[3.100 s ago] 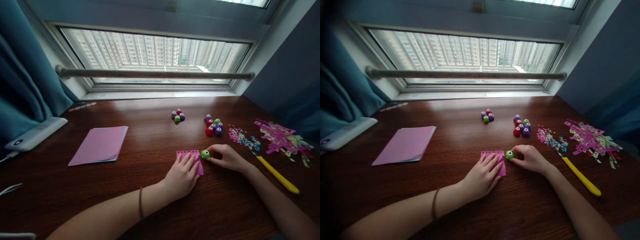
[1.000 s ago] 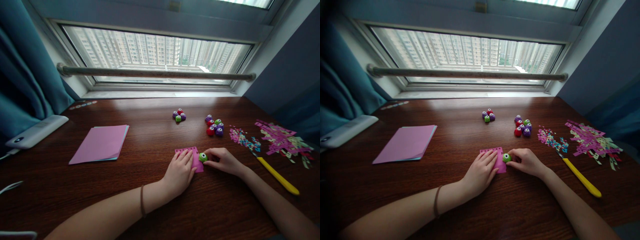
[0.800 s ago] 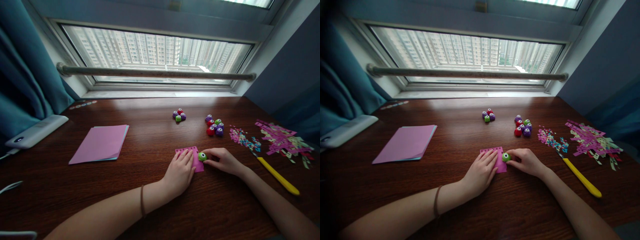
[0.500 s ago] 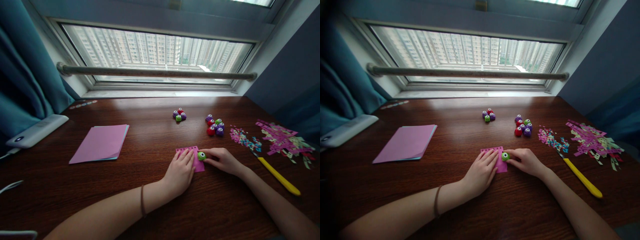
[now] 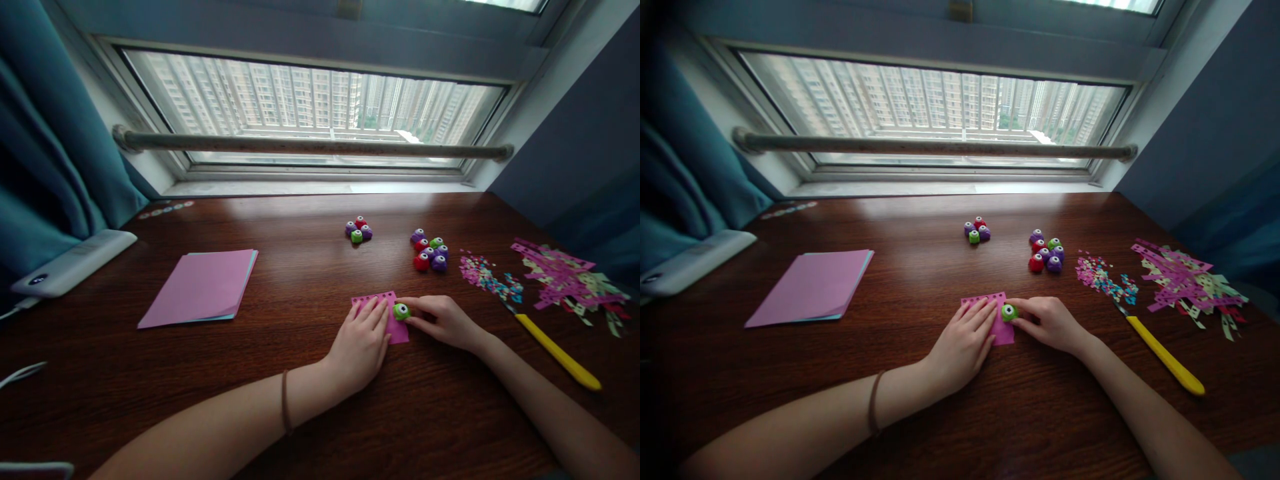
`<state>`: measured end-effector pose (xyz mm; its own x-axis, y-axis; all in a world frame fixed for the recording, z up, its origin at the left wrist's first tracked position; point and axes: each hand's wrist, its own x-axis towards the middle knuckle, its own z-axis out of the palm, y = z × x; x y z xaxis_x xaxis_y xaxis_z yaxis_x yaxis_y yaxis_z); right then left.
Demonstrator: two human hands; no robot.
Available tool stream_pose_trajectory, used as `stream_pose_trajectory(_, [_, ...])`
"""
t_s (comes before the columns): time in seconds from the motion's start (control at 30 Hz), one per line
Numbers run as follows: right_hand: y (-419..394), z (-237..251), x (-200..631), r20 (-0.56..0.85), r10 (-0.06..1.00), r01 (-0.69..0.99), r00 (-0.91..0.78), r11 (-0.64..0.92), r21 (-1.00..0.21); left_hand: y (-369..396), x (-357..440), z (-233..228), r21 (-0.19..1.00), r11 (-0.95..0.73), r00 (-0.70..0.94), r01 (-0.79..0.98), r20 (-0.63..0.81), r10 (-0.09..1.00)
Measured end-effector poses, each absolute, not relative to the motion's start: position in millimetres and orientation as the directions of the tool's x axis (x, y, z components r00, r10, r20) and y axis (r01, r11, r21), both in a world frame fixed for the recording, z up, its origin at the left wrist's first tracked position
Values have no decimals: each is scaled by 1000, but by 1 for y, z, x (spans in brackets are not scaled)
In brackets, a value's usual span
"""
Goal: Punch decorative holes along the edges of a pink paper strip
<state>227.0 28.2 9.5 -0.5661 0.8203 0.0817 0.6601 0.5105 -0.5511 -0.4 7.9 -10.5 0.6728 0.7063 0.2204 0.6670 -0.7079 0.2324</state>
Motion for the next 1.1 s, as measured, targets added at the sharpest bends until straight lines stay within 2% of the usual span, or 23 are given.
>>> stream_pose_trajectory(0.17, [27,12,227,92,836,658,-542,489,-572,8,0,-10,224,-711,667,667,244,704])
stream_pose_trajectory(0.3, [25,13,226,232,840,623,-491,524,-581,6,0,-5,165,-726,674,668,280,684])
stream_pose_trajectory(0.43, [22,15,226,340,785,610,-519,618,-497,8,-1,1,108,-759,697,642,331,636])
stream_pose_trajectory(0.6, [18,15,226,343,677,618,-651,735,-279,16,1,7,116,-771,704,627,340,624])
stream_pose_trajectory(0.73, [16,14,225,336,618,600,-711,782,-169,19,5,7,131,-769,706,625,324,630])
stream_pose_trajectory(0.9, [16,13,224,301,617,609,-727,782,-132,18,7,3,141,-783,729,606,295,617])
stream_pose_trajectory(1.1, [16,12,223,316,619,599,-719,783,-170,18,7,2,131,-798,748,589,287,599])
